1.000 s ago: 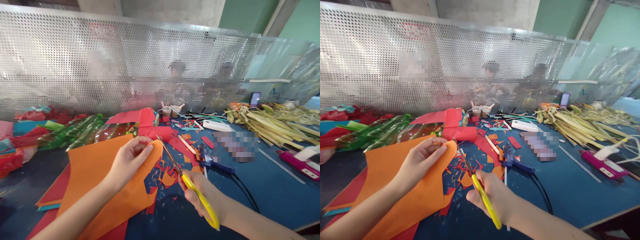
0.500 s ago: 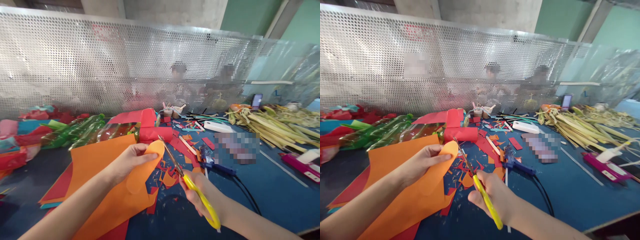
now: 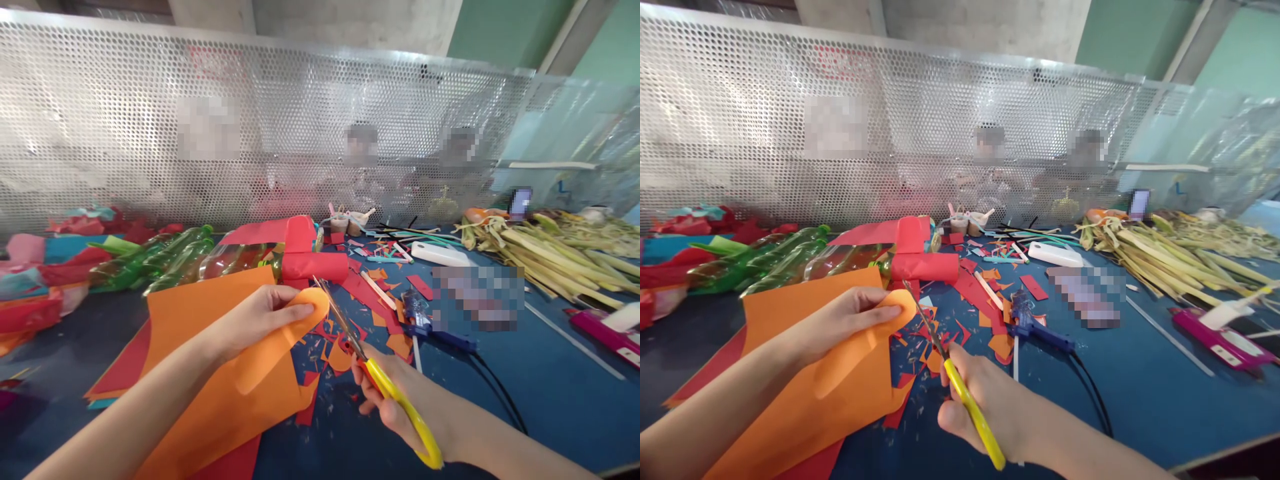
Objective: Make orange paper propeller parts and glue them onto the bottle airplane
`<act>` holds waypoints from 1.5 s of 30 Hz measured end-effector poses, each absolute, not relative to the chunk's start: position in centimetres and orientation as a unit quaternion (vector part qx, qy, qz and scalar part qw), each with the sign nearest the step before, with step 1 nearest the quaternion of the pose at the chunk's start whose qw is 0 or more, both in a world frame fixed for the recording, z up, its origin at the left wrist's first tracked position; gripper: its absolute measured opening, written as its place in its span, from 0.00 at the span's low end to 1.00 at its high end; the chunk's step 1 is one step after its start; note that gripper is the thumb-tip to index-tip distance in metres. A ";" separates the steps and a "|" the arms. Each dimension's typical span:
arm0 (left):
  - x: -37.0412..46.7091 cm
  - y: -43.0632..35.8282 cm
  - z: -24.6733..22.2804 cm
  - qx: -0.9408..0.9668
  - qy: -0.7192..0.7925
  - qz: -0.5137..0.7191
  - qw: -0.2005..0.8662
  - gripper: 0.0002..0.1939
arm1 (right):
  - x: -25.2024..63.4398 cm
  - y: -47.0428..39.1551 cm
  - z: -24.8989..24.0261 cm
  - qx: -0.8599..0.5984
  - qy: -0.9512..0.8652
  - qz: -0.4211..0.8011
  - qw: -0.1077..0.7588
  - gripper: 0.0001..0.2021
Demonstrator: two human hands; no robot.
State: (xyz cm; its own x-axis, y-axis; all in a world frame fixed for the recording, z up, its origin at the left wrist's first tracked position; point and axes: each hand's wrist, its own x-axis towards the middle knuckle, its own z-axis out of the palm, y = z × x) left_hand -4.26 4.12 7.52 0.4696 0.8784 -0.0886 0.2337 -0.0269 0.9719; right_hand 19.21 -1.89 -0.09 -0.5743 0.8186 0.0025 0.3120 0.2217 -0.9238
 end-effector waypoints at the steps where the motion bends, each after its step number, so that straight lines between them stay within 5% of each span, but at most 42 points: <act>1: -4.3 4.1 7.5 0.655 0.422 0.290 0.556 0.08 | 19.3 -2.1 0.1 -0.378 -0.742 0.491 0.257 0.29; 21: -3.6 3.1 8.1 0.596 0.445 0.271 0.612 0.13 | 19.8 -1.8 0.9 -0.373 -0.777 0.439 0.252 0.36; 31: -4.0 3.3 7.9 0.601 0.448 0.250 0.613 0.13 | 19.6 -1.6 0.4 -0.377 -0.777 0.441 0.246 0.26; 45: -4.1 3.3 8.1 0.627 0.448 0.234 0.592 0.14 | 19.4 -1.9 1.2 -0.381 -0.766 0.451 0.253 0.30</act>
